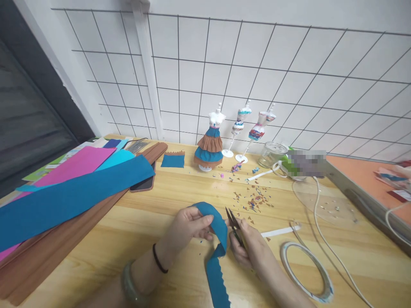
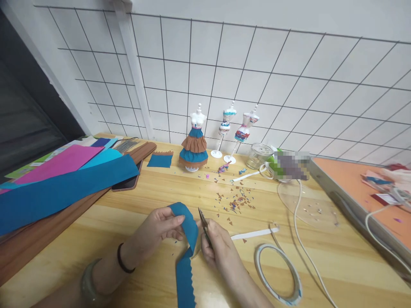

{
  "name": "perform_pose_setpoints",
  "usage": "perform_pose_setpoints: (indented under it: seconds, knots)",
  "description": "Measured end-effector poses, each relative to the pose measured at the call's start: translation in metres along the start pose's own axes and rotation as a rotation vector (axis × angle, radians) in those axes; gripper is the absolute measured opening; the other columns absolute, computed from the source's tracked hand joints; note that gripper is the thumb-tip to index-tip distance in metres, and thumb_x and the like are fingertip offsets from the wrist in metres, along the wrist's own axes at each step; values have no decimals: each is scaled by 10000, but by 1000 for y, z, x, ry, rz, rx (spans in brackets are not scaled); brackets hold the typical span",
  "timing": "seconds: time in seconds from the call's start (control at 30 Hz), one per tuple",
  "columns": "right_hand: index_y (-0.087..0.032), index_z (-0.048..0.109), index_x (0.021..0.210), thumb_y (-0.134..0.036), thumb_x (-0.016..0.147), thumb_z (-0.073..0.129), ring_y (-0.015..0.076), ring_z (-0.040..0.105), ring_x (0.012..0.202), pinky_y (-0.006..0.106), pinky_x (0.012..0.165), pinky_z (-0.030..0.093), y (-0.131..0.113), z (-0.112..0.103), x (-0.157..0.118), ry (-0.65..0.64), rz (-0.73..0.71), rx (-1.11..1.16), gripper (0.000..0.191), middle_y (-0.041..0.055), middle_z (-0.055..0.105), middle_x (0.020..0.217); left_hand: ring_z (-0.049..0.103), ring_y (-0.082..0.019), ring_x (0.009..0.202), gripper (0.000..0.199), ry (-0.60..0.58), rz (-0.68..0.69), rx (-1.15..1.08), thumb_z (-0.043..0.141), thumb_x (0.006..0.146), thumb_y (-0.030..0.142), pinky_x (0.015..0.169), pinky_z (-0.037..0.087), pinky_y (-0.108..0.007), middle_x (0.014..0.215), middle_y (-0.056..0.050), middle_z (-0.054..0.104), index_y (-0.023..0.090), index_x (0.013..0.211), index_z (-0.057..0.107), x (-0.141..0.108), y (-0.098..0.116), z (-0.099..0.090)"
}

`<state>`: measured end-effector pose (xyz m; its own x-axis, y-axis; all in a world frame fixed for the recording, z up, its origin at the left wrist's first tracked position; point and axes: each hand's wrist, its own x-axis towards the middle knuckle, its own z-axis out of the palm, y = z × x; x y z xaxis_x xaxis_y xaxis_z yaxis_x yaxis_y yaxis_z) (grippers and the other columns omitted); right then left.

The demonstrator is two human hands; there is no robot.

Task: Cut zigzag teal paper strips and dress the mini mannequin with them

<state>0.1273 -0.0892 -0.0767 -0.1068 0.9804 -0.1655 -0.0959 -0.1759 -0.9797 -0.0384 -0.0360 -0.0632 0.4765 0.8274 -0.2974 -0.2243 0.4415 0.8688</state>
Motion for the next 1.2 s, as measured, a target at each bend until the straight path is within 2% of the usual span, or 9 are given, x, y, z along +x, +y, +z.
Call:
perform_pose_setpoints:
  seconds: [0.03, 0.2, 0.37, 0.43, 0.53, 0.67, 0.8, 1.03, 1.2]
  knots:
    - [-181, 525, 834, -589, 820, 393, 68, 165, 334, 202, 339, 152, -1, 1, 0, -21, 0, -20, 429, -114, 252, 398, 594, -128, 582, 286, -4, 8, 14, 730, 612, 351, 571, 479, -242, 687, -67, 680, 96, 728, 668, 0, 0, 0]
    - [-185, 553, 730, -525, 765, 549, 62, 156, 363, 220, 375, 125, -8, 7, -2, -80, 74, -203, 342, -100, 253, 416, 590, -115, 592, 269, -56, 58, 28, 731, 618, 315, 549, 467, -216, 719, -53, 677, 112, 771, 644, 2, -1, -3]
    - [-176, 564, 721, -475, 771, 568, 69, 234, 413, 217, 421, 208, -9, 9, -3, -83, 41, -232, 303, -68, 365, 500, 612, -127, 615, 255, -95, 38, -9, 727, 627, 287, 567, 464, -223, 733, -49, 682, 126, 785, 609, 5, -1, -7]
    - [-170, 562, 728, -484, 768, 567, 63, 222, 404, 212, 409, 204, -9, 9, -2, -109, 55, -199, 316, -73, 352, 493, 621, -144, 616, 280, -83, 41, -7, 729, 624, 293, 561, 462, -235, 737, -57, 686, 129, 804, 592, 6, 0, -8]
    - [-168, 556, 805, -564, 788, 478, 59, 163, 356, 200, 356, 147, -6, 6, -2, -106, 111, -94, 404, -108, 248, 421, 631, -163, 626, 309, -72, 68, 36, 724, 631, 299, 556, 458, -243, 745, -63, 688, 129, 843, 578, 6, 3, -10]
    - [-173, 528, 925, -581, 849, 316, 61, 184, 314, 179, 314, 162, -2, -1, -1, -69, 178, -37, 466, -114, 268, 405, 626, -153, 601, 300, -96, 74, 96, 717, 642, 286, 540, 455, -235, 744, -67, 691, 124, 849, 571, 3, 7, -10]
    - [-168, 530, 888, -555, 854, 341, 46, 178, 298, 165, 294, 156, -4, -4, 0, -112, 192, -44, 433, -117, 277, 402, 620, -143, 594, 317, -136, 52, 131, 720, 637, 280, 533, 455, -232, 753, -73, 692, 113, 862, 572, 0, 10, -8]
    - [-172, 519, 791, -542, 848, 384, 52, 157, 330, 175, 307, 127, -10, -3, -3, -204, 214, -59, 399, -117, 274, 407, 658, -231, 735, 342, -208, 38, 125, 726, 625, 297, 636, 498, -320, 760, -95, 692, 113, 863, 564, -1, 10, -9]
    - [-188, 484, 755, -539, 847, 400, 58, 155, 366, 188, 337, 107, -10, -3, -5, -232, 236, -79, 372, -112, 265, 435, 652, -195, 715, 384, -212, 45, 78, 769, 565, 243, 664, 505, -316, 787, -67, 681, 125, 863, 559, 2, 5, -11]
